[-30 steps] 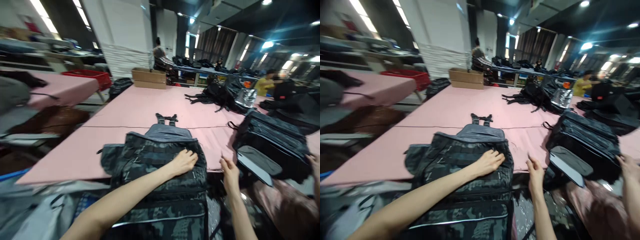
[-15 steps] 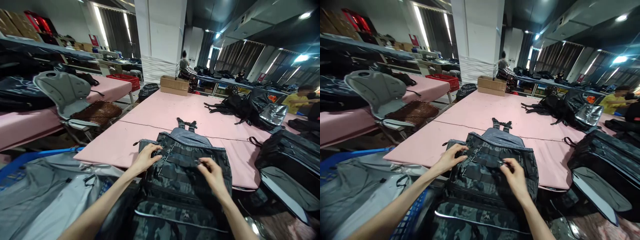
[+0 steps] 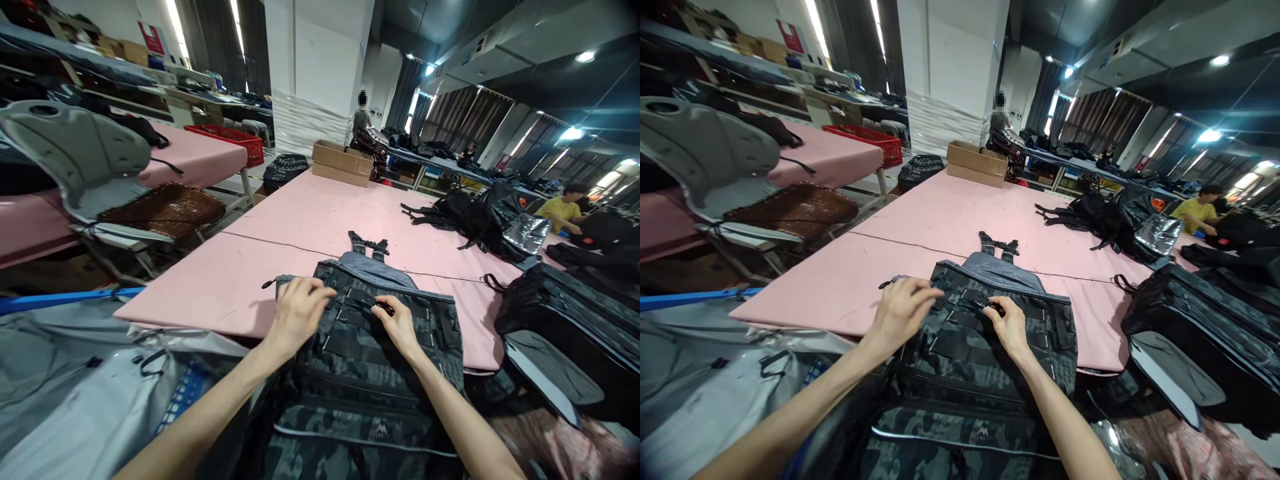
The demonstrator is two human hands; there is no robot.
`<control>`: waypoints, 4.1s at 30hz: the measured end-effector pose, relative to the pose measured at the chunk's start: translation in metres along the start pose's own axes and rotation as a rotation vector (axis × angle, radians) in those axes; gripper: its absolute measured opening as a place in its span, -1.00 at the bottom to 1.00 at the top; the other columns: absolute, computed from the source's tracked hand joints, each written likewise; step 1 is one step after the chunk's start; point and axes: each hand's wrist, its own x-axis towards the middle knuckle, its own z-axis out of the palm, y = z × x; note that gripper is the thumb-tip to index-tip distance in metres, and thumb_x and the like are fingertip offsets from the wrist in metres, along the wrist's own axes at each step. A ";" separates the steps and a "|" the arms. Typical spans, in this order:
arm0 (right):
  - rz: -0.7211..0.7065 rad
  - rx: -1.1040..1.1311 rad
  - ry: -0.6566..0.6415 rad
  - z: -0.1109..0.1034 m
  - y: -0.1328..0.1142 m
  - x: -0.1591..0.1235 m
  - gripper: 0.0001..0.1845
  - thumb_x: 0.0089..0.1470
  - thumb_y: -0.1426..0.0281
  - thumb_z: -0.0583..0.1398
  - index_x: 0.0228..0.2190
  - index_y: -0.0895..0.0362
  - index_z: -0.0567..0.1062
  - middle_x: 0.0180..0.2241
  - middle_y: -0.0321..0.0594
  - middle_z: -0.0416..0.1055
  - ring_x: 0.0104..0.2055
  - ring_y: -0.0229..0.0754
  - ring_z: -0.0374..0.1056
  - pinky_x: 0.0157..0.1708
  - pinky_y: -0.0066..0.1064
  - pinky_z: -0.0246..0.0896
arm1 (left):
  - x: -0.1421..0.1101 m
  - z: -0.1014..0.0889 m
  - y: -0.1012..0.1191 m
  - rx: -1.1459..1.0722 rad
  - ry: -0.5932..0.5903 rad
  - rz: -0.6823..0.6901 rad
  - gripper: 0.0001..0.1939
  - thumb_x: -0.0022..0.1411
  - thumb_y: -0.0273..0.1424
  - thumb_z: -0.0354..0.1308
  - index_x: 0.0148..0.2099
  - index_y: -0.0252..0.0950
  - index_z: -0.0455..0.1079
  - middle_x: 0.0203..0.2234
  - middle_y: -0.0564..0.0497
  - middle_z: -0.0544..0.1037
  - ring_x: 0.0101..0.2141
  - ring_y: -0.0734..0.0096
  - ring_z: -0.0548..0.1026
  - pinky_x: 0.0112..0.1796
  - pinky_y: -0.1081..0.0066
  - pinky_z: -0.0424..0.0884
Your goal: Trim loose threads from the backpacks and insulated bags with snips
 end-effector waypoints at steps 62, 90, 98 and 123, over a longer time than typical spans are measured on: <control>-0.449 -0.329 -0.245 0.018 -0.038 -0.044 -0.85 0.03 0.37 0.21 -0.29 0.07 0.51 -0.36 -0.23 0.41 -0.30 -0.20 0.25 -0.30 -0.40 0.16 | -0.062 0.010 0.012 0.092 0.087 0.120 -0.83 0.21 -0.48 0.04 -0.41 -0.27 0.40 -0.48 0.03 0.42 -0.16 0.26 0.38 -0.04 0.10 0.08; -0.208 -0.278 0.019 0.004 0.000 0.025 -0.84 -0.02 0.41 0.24 -0.30 0.11 0.50 -0.33 -0.23 0.44 -0.22 -0.16 0.30 -0.19 -0.36 0.16 | 0.037 0.040 0.019 0.517 -0.160 0.173 -0.81 0.18 -0.38 0.06 -0.38 -0.38 0.44 -0.36 -0.15 0.45 -0.17 0.09 0.34 -0.03 -0.04 0.09; -0.192 -0.292 -0.013 0.002 0.006 0.019 -0.84 -0.03 0.42 0.25 -0.31 0.11 0.51 -0.35 -0.23 0.44 -0.24 -0.17 0.30 -0.20 -0.36 0.16 | 0.043 0.048 0.017 0.509 -0.220 0.153 -0.82 0.11 -0.58 0.00 -0.38 -0.38 0.43 -0.30 -0.19 0.45 -0.12 0.07 0.30 -0.07 0.00 0.16; -0.054 -0.112 0.009 -0.001 -0.005 0.020 -0.81 0.00 0.32 0.18 -0.28 0.08 0.45 -0.29 -0.28 0.43 -0.26 -0.19 0.33 -0.23 -0.37 0.18 | 0.017 -0.023 -0.008 -0.253 -0.391 -0.044 -0.54 0.25 -0.27 -0.19 -0.59 -0.26 0.35 -0.44 -0.03 0.48 -0.26 0.29 0.41 -0.20 0.31 0.33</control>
